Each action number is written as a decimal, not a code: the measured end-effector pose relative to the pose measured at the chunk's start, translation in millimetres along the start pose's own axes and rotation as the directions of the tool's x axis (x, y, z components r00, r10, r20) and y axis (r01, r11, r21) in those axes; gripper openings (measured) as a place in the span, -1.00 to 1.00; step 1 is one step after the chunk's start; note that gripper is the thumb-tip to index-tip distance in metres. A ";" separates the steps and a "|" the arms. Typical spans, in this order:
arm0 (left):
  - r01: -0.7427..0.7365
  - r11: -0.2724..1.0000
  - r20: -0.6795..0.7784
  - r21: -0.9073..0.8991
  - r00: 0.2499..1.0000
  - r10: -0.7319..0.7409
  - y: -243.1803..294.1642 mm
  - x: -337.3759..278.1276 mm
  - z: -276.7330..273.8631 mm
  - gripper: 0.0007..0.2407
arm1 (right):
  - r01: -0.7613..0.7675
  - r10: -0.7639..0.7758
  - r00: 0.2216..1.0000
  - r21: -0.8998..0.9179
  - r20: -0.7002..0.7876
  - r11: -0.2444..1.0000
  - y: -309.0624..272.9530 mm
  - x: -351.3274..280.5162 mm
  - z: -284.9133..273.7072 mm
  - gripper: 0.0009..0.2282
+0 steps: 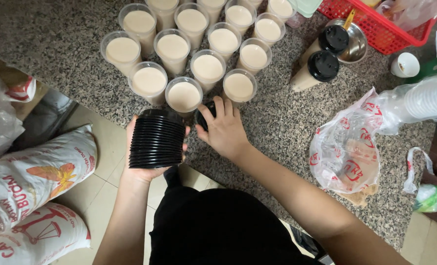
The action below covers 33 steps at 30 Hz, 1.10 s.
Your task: Put lids on plastic cups filled with beverages.
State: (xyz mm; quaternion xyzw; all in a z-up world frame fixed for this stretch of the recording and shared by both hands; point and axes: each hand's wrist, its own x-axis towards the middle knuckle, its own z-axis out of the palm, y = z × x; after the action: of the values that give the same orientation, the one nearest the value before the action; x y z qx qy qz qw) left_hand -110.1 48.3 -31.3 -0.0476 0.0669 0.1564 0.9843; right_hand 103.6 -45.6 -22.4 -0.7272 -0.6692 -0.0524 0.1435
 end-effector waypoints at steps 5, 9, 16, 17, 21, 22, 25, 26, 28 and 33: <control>-0.001 1.000 0.012 0.027 1.000 0.001 0.5 0.4 -0.6 -0.29 | 0.009 -0.008 1.000 -0.044 0.013 0.999 -0.8 0.9 1.4 -0.49; -0.003 0.999 0.006 0.049 1.000 0.003 0.8 1.8 -3.4 -0.29 | 0.016 -0.013 0.997 -0.044 0.071 0.999 0.2 0.2 1.6 -0.50; 0.031 0.999 0.040 0.030 0.999 -0.032 -4.5 7.1 0.6 -0.25 | 0.049 -0.049 0.999 0.012 -0.007 0.999 8.8 -1.5 4.8 -0.46; 0.032 0.999 0.036 0.030 0.999 -0.033 -5.0 7.7 0.8 -0.26 | 0.056 -0.056 0.998 0.063 -0.011 0.996 10.1 -2.0 5.5 -0.43; 0.038 0.999 0.090 0.027 0.995 -0.040 -8.3 9.8 3.7 -0.26 | 0.076 -0.077 0.997 0.112 0.003 0.991 14.3 -5.0 2.9 -0.40; 0.044 0.999 0.093 0.030 0.995 -0.046 -6.7 11.3 1.4 -0.26 | 0.072 -0.072 0.997 0.108 -0.001 0.992 15.1 -6.5 1.5 -0.40; 0.034 0.997 0.015 0.063 0.999 -0.035 -5.5 13.8 -0.2 -0.25 | 0.089 -0.084 0.996 0.157 -0.037 0.984 16.9 -13.4 -4.0 -0.43; 0.042 0.997 0.029 0.059 0.999 -0.043 -6.4 14.1 3.2 -0.26 | 0.089 -0.083 0.996 0.182 -0.039 0.979 17.7 -15.9 -6.5 -0.44; 0.054 0.997 0.041 0.054 0.998 -0.056 -7.2 14.7 6.4 -0.26 | 0.084 -0.077 0.996 0.205 -0.041 0.975 20.1 -24.5 -11.7 -0.46; 0.077 0.996 0.106 0.036 0.991 -0.080 -7.8 18.3 8.7 -0.25 | 0.041 -0.059 0.996 0.252 0.065 0.967 39.5 -57.9 -29.2 -0.51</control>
State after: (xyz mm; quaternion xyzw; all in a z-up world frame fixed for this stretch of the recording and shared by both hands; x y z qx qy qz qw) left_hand -89.4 47.4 -24.8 -0.0258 0.0145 0.1189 0.9925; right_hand 140.3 -111.7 -15.6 -0.6874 -0.6934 0.0552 0.2087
